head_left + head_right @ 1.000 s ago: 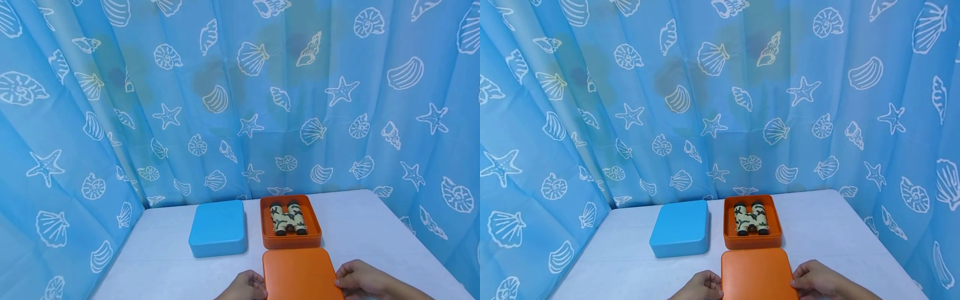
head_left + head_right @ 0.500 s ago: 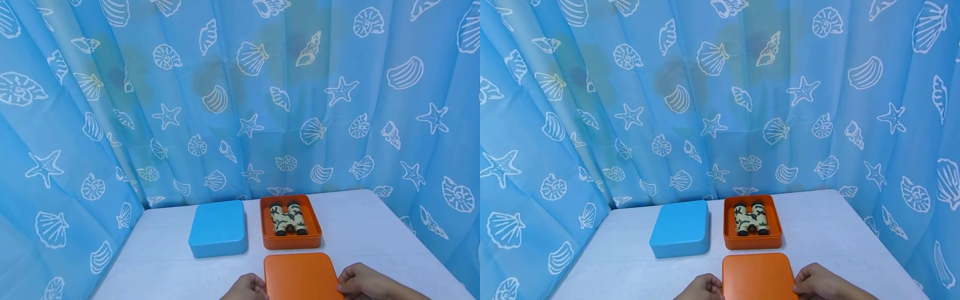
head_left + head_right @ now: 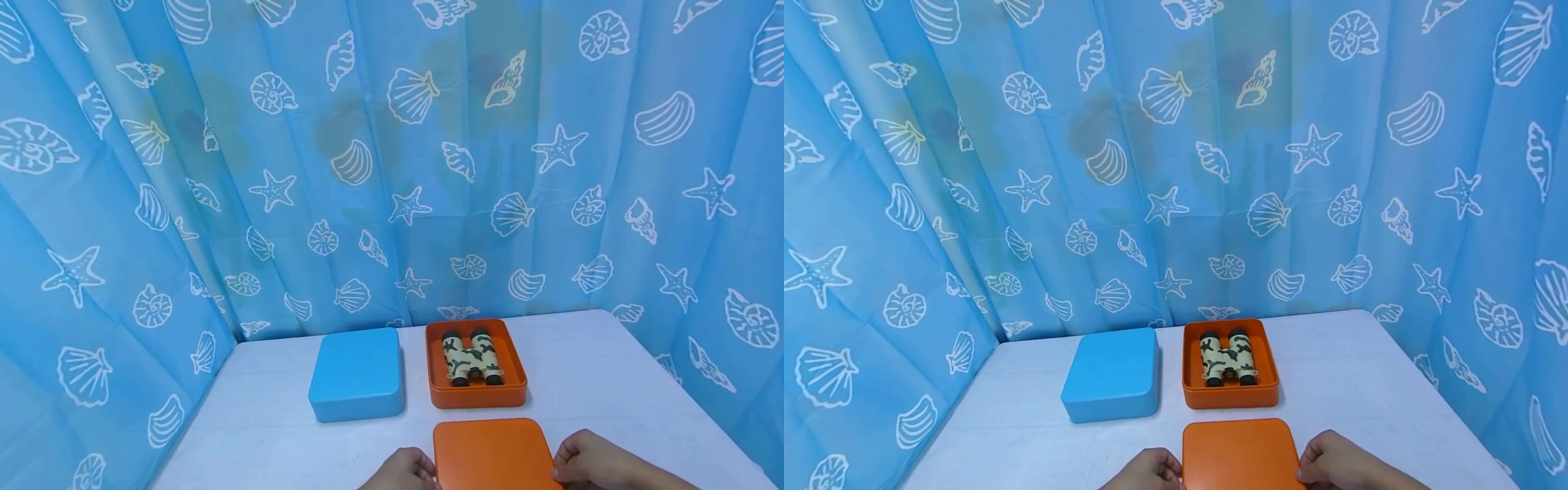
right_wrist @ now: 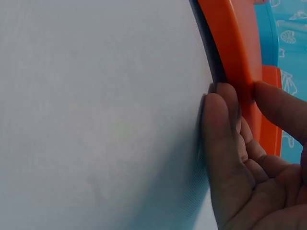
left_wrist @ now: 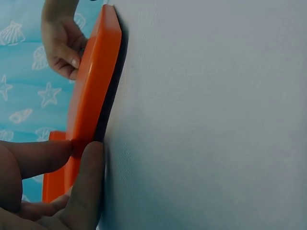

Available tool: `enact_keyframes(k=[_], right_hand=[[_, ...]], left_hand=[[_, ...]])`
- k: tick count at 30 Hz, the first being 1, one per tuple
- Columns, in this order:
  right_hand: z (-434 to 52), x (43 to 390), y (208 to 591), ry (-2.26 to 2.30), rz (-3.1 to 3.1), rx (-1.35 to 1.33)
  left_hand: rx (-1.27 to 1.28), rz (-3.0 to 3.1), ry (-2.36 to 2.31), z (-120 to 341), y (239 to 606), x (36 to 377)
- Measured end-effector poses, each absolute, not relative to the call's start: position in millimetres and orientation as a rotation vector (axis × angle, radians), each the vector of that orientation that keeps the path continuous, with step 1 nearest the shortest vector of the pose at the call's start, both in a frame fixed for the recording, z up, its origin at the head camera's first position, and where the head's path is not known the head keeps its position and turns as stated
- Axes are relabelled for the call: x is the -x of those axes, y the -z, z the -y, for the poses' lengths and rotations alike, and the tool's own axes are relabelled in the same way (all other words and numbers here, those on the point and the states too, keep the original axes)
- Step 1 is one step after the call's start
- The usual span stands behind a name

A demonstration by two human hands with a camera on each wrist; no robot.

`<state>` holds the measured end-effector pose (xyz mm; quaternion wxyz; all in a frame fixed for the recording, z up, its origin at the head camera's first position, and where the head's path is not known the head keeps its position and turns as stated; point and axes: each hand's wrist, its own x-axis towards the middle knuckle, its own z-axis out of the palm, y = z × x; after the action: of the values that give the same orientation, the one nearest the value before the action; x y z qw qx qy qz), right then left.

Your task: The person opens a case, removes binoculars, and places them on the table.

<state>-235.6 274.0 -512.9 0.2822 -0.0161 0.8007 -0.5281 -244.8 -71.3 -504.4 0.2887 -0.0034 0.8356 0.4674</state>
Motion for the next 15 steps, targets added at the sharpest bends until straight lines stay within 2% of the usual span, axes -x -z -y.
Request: enact_keyframes(k=[6,15], right_hand=[[-254.7,228.8,501.2,1.275,-2.293,-0.151],[-254.6,234.4,503.0,1.138,-2.378,-0.184]], left_hand=[[0.008,-2.208,-1.200,73.9,507.3,249.6],[-0.131,-2.350,-0.973,81.2,483.1,258.4]])
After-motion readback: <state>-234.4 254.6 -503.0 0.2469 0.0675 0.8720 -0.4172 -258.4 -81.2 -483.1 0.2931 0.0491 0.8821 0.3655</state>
